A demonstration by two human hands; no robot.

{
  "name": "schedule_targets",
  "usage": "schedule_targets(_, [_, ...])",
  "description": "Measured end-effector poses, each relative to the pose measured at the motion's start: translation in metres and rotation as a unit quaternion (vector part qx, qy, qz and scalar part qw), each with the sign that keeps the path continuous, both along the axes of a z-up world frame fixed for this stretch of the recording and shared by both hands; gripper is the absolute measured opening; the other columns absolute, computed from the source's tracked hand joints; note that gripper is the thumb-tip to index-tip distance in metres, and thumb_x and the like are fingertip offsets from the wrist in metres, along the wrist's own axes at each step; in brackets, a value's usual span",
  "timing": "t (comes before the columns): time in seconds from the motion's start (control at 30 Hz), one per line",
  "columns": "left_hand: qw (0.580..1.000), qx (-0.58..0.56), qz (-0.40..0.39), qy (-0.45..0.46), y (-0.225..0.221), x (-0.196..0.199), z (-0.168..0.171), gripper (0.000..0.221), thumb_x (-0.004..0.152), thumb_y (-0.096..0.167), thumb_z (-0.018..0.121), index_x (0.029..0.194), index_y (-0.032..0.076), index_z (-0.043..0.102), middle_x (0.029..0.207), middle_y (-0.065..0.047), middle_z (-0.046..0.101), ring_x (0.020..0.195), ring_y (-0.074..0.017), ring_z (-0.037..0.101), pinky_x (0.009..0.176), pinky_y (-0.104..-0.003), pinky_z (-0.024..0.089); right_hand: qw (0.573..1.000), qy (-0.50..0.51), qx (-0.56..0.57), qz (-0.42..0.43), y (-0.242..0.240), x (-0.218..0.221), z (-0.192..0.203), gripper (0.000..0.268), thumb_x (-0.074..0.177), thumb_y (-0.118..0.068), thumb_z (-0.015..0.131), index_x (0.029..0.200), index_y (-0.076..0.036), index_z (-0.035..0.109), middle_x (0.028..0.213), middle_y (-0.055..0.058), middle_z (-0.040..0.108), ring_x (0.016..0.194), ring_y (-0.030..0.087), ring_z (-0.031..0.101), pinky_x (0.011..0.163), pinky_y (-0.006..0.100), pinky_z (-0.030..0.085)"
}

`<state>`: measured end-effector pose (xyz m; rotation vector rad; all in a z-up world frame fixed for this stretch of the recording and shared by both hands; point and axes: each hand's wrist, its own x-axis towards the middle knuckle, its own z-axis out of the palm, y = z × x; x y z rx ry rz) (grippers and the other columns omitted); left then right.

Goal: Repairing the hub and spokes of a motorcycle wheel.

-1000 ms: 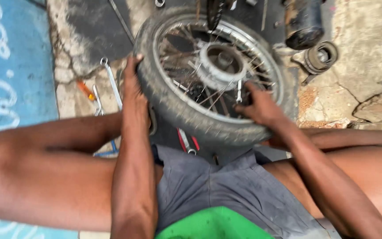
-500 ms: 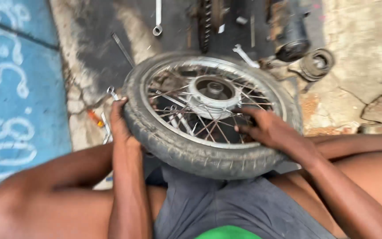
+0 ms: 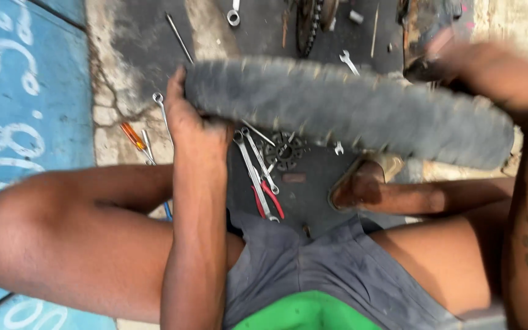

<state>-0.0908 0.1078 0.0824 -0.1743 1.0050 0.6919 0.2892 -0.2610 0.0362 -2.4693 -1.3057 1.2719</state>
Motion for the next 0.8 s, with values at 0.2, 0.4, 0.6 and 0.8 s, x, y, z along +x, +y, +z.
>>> schedule_targets(0.2, [1.0,0.026,0.013,0.009,-0.014,0.036,0.006,0.044,0.084,0.031,0.056,0.12,0.006,0.056,0.115,-0.016,0.061,0.104,-0.0289,0.065,0.093,-0.057,0.056,0.953,-0.071,0.261,-0.133,-0.01,0.019,0.002,0.054,0.12,-0.039,0.034,0.141,0.005,0.058,0.129,0.02,0.065,0.113,0.027,0.063,0.098,0.038,0.055])
schedule_targets(0.4, [0.994,0.092,0.031,-0.048,-0.035,0.049,-0.019,0.059,0.092,0.034,0.063,0.136,0.0,0.045,0.127,-0.019,0.045,0.117,-0.0327,0.056,0.109,-0.057,0.055,0.838,-0.142,0.47,-0.239,0.029,-0.09,0.034,0.047,0.13,-0.03,0.032,0.14,0.009,0.056,0.128,0.018,0.067,0.112,0.023,0.065,0.1,0.034,0.057])
schedule_targets(0.6, [0.963,0.158,-0.086,0.201,-0.03,0.034,-0.056,0.048,0.087,0.046,0.058,0.125,0.019,0.049,0.119,-0.005,0.054,0.096,-0.0229,0.059,0.074,-0.04,0.051,0.744,0.17,0.567,-0.309,0.022,-0.014,-0.043,0.056,0.123,-0.035,0.032,0.155,0.007,0.05,0.151,0.016,0.059,0.137,0.023,0.057,0.119,0.036,0.042])
schedule_targets(0.8, [0.874,0.361,-0.124,0.301,-0.007,0.03,-0.102,0.029,0.101,0.034,0.059,0.108,0.005,0.057,0.094,-0.006,0.051,0.084,-0.0179,0.048,0.072,-0.035,0.043,0.805,-0.265,0.509,-0.151,0.078,-0.107,0.104,0.061,0.118,-0.043,0.045,0.15,0.009,0.047,0.141,0.025,0.056,0.132,0.032,0.06,0.111,0.047,0.052])
